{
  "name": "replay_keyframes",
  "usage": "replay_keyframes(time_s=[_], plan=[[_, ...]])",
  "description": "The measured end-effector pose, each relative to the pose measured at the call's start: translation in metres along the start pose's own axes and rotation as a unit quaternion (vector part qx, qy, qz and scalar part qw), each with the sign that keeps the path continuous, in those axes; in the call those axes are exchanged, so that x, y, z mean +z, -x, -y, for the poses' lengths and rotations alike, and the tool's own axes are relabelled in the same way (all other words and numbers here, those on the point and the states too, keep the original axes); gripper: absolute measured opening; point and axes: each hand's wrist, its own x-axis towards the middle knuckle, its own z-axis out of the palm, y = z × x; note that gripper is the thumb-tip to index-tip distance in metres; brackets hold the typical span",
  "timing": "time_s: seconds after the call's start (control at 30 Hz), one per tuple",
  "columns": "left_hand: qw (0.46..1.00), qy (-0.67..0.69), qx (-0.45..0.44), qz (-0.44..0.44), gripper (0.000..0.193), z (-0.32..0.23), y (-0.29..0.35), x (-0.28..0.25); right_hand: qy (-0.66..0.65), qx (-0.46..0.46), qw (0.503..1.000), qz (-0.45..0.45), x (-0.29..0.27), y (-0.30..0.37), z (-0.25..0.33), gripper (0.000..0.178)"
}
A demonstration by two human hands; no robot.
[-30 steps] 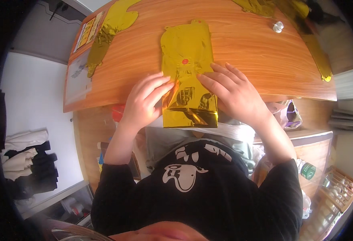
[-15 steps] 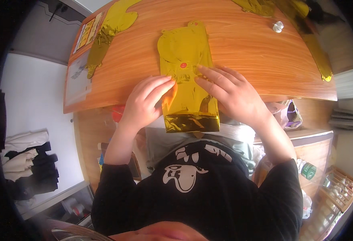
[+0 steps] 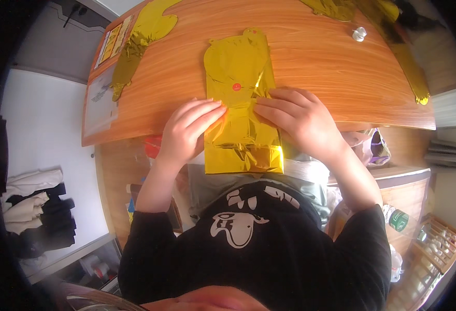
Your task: Folding gold-colored foil balloons at a wooden desk.
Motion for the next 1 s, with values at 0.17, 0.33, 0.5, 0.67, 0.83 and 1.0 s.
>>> replay_keyframes(time_s=[0.17,0.33,0.5,0.67,0.83,1.0], plan=[[0.999,0.037,-0.021,-0.003,0.034,-0.006,-0.005,-0.005,-0.040,0.039,0.998,-0.006,-0.001,0.002,-0.002,0.032],[0.985,0.115,-0.127,-0.010,0.034,-0.005,-0.010,-0.008,-0.097,0.122,0.987,-0.039,-0.002,-0.009,0.002,0.023],[0.918,0.282,-0.262,-0.095,0.064,-0.002,-0.012,0.006,-0.239,0.348,0.906,-0.031,-0.002,-0.034,0.005,0.031],[0.873,0.320,-0.363,-0.051,0.071,-0.013,-0.025,-0.003,-0.252,0.386,0.886,-0.054,0.000,-0.040,0.006,0.042],[0.884,0.296,-0.334,-0.142,0.070,-0.012,-0.028,0.003,-0.218,0.419,0.881,-0.027,-0.003,-0.047,0.008,0.065],[0.883,0.296,-0.347,-0.113,0.065,-0.009,-0.026,0.003,-0.209,0.423,0.880,-0.057,0.005,-0.048,0.009,0.078]])
